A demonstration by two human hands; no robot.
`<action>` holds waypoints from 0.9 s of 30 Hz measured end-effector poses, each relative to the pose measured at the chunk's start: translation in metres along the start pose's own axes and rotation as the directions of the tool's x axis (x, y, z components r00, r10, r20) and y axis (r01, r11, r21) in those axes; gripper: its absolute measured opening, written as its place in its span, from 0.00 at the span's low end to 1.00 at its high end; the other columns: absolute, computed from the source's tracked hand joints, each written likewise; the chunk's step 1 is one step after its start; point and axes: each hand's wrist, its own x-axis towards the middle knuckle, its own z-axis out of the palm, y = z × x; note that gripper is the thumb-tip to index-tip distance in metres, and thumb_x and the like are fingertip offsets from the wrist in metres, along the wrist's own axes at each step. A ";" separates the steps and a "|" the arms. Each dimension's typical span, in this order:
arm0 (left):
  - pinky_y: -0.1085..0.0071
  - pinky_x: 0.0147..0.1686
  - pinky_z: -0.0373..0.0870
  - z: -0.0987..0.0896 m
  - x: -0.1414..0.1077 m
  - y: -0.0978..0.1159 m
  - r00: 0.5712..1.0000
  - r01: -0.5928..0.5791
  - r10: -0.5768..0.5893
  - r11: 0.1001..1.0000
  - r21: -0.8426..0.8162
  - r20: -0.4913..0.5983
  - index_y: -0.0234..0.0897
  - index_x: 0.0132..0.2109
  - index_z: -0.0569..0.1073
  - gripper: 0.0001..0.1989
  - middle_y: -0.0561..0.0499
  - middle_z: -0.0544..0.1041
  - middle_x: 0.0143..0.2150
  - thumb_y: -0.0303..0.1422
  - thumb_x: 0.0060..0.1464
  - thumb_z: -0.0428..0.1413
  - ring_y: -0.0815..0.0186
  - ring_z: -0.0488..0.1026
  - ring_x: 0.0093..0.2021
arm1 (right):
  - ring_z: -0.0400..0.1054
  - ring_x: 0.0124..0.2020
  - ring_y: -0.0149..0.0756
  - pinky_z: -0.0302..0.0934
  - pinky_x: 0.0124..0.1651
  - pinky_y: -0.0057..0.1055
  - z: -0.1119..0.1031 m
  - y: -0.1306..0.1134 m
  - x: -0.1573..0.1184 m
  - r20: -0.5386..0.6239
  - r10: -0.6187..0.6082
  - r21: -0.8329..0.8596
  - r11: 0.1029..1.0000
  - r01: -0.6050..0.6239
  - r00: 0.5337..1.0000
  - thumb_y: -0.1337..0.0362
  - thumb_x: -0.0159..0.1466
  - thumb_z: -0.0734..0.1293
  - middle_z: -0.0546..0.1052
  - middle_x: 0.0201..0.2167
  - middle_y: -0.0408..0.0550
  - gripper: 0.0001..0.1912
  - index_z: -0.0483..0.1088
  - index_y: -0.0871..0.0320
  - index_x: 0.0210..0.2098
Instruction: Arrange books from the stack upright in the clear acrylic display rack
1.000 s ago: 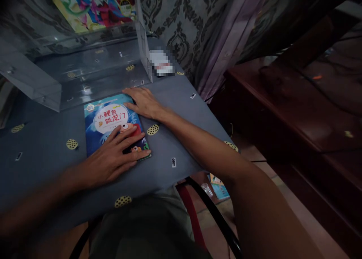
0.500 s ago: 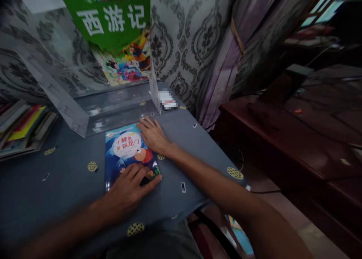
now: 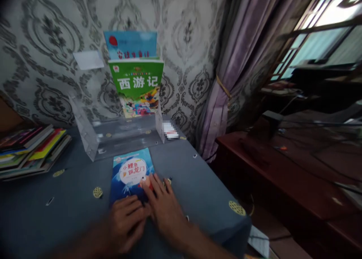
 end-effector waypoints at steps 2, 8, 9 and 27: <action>0.66 0.39 0.77 -0.002 -0.005 -0.015 0.992 0.122 -0.122 0.992 0.035 -0.004 0.40 0.46 0.73 0.12 0.48 0.79 0.35 0.26 0.61 0.48 0.63 0.77 0.36 | 0.58 0.68 0.58 0.59 0.63 0.64 -0.011 0.001 0.002 0.043 0.004 0.006 1.000 -0.004 0.999 0.66 0.68 0.63 0.64 0.67 0.62 0.29 0.59 0.57 0.68; 0.51 0.50 0.78 0.003 -0.044 -0.078 0.895 0.447 -0.422 0.835 0.321 -0.148 0.41 0.58 0.70 0.19 0.40 0.74 0.59 0.37 0.62 0.53 0.51 0.74 0.56 | 0.60 0.68 0.52 0.53 0.69 0.56 -0.034 -0.006 0.030 0.064 0.073 0.081 0.994 -0.078 0.995 0.60 0.68 0.63 0.69 0.65 0.58 0.20 0.70 0.56 0.59; 0.49 0.50 0.77 0.007 -0.051 -0.085 0.876 0.482 -0.454 0.808 0.339 -0.165 0.40 0.58 0.70 0.20 0.39 0.74 0.59 0.38 0.61 0.53 0.49 0.75 0.56 | 0.57 0.70 0.52 0.52 0.70 0.54 -0.033 -0.009 0.036 0.060 0.063 0.089 0.994 -0.068 0.996 0.60 0.69 0.62 0.66 0.67 0.59 0.21 0.69 0.58 0.60; 0.55 0.65 0.65 0.018 -0.067 -0.124 0.527 0.618 -0.849 0.422 -0.663 -0.048 0.38 0.56 0.75 0.28 0.39 0.75 0.60 0.45 0.50 0.64 0.46 0.69 0.64 | 0.73 0.58 0.47 0.64 0.63 0.45 0.093 0.027 0.066 -0.460 0.017 0.003 1.000 -0.018 0.888 0.61 0.69 0.66 0.78 0.56 0.46 0.17 0.72 0.45 0.57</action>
